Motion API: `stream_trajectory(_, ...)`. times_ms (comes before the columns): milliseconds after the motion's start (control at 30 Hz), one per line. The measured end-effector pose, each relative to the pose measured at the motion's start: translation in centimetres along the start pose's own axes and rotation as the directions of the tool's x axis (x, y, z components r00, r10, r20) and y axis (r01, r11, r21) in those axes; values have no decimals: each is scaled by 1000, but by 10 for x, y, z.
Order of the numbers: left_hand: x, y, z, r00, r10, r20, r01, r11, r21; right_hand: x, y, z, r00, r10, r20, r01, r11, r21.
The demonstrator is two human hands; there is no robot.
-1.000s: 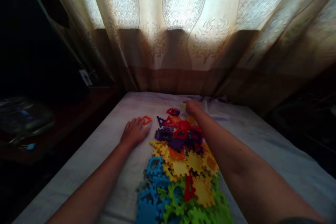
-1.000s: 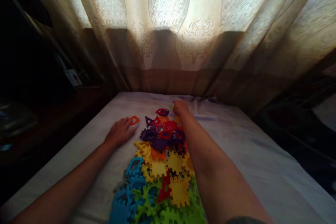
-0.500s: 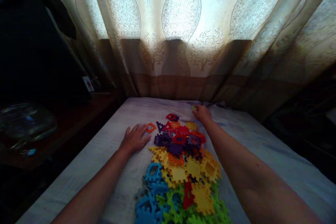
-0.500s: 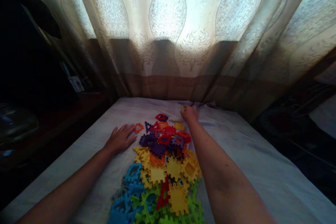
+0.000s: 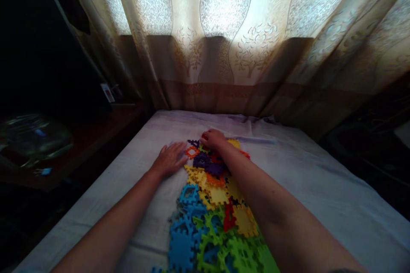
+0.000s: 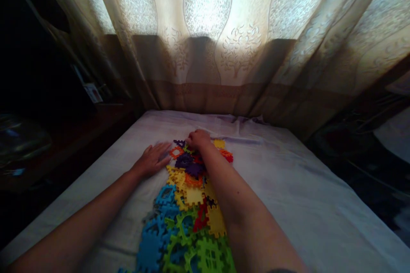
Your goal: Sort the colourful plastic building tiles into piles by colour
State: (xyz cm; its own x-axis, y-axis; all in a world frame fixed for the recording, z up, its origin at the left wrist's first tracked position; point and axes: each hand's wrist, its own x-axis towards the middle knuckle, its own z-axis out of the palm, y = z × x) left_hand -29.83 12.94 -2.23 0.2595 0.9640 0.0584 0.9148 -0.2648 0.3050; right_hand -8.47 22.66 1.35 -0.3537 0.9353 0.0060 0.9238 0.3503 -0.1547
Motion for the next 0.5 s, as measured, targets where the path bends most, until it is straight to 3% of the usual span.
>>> stream_trajectory(167,3,5,0,997,-30,68,28,999,30,-44,10,-8,991,-74,111,78,996,-33)
stream_trajectory(333,-23,35,3,992,-12,129,13,1000,-10,-113,21,-21,988,-60,143,63,998,-19)
stream_trajectory(400,-43,46,1,991,-6,131,11,999,-36,-137,25,-26,997,-47,68,45,998,35)
stream_trajectory(500,-86,52,-6,994,-10,107,18,998,-67,-178,29,-30,984,-5,-176,31,989,146)
